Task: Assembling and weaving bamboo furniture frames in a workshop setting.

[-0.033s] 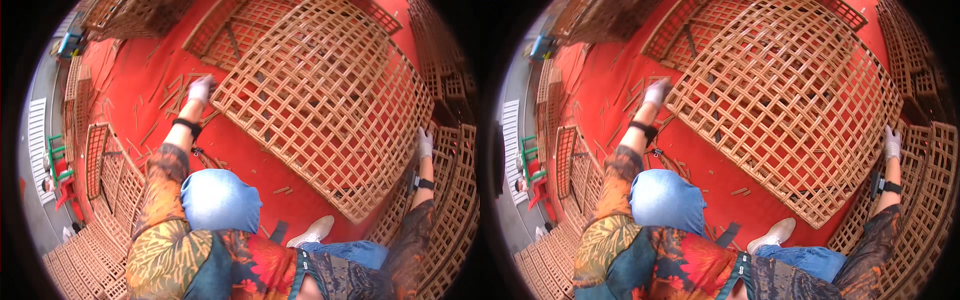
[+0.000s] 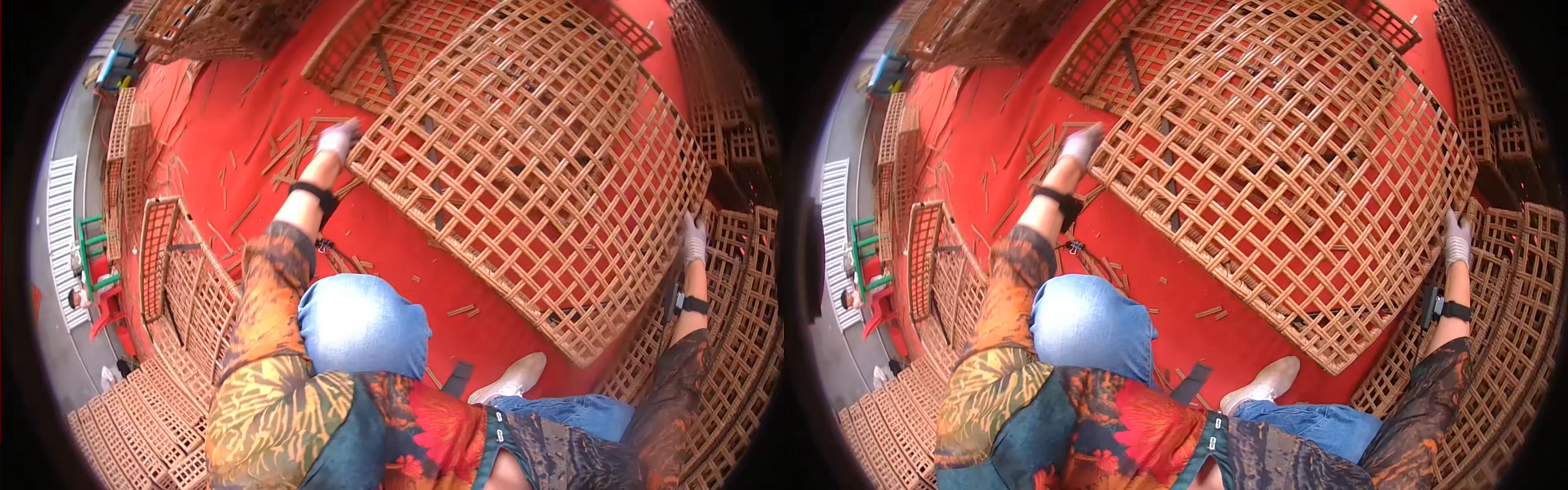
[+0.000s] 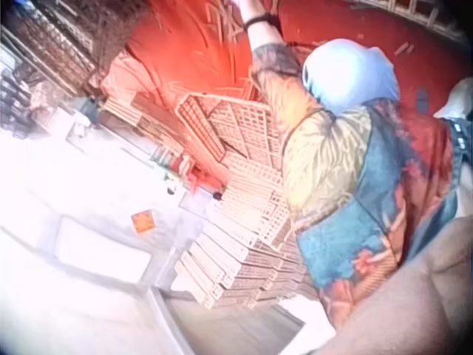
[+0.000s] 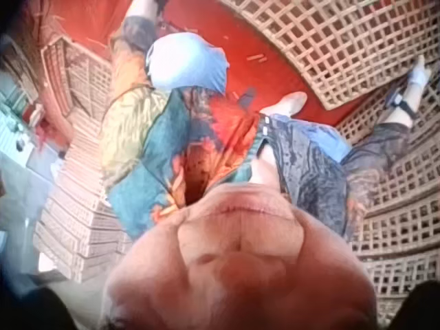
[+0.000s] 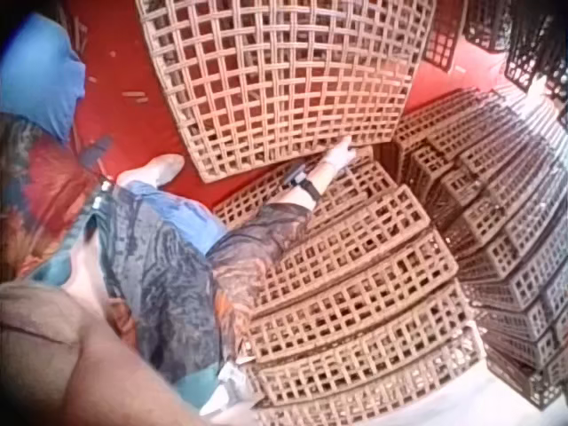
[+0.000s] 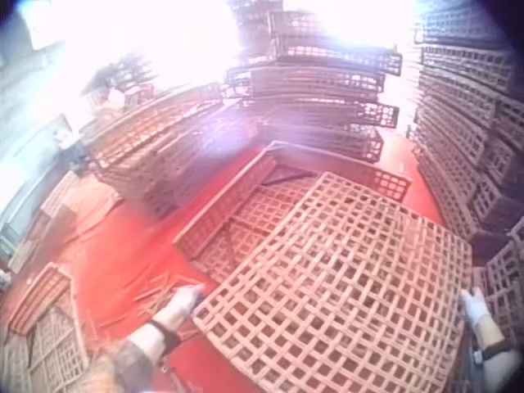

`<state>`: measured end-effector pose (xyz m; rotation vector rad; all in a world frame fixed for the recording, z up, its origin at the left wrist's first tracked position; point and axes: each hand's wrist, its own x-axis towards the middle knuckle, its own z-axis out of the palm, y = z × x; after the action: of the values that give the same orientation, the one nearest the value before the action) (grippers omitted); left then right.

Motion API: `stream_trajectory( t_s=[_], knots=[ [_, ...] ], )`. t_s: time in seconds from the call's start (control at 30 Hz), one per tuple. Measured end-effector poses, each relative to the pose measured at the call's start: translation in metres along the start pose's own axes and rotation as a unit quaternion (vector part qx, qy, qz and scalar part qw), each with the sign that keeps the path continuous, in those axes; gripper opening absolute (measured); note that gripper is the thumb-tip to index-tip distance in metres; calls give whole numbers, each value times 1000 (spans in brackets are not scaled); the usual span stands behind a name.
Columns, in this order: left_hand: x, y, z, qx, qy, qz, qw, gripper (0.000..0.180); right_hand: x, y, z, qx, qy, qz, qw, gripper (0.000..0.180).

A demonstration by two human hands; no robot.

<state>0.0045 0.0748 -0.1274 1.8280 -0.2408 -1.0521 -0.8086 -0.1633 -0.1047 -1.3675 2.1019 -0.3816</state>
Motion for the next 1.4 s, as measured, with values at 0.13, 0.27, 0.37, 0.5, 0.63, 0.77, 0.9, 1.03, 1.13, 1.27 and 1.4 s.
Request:
stream_trajectory(
  t_s=[0.13, 0.27, 0.37, 0.5, 0.63, 0.77, 0.9, 1.03, 1.13, 1.27, 1.4],
  knots=[
    [21, 17, 44, -43, -179, -162, 969, 47, -41, 11, -5, 15, 0, -36, 999, 84],
    [40, 35, 45, -115, -155, -185, 964, 54, -84, -31, 1, 120, -101, 89, 984, 89],
    [28, 22, 50, -175, -128, -119, 969, 37, -115, -41, 14, 169, -83, 122, 975, 97],
    [25, 45, 62, -336, -197, -87, 917, 21, -142, -67, 14, 195, -77, 126, 970, 105],
    [7, 50, 86, -320, -207, -83, 921, 24, -132, -49, 15, 231, -31, 164, 959, 101],
    [-16, 35, 82, -218, -262, -105, 934, 16, -127, -45, 1, 306, -39, 189, 932, 79],
    [-6, 38, 17, -217, -246, -124, 936, 14, -129, -67, 10, 362, -42, 264, 893, 59],
    [-3, 67, -37, -124, -161, -133, 970, 16, -132, -56, 1, 405, -71, 255, 875, 50],
    [35, 94, -29, 111, -57, -73, 989, 26, -131, -44, -20, 418, -61, 260, 868, 46],
    [32, 76, -40, 108, -96, -25, 989, 52, -123, -40, -31, 273, -164, 209, 924, 52],
    [-9, 34, -39, 97, 9, -45, 994, 44, -80, -73, -81, -295, -33, -64, 953, 62]
  ],
)
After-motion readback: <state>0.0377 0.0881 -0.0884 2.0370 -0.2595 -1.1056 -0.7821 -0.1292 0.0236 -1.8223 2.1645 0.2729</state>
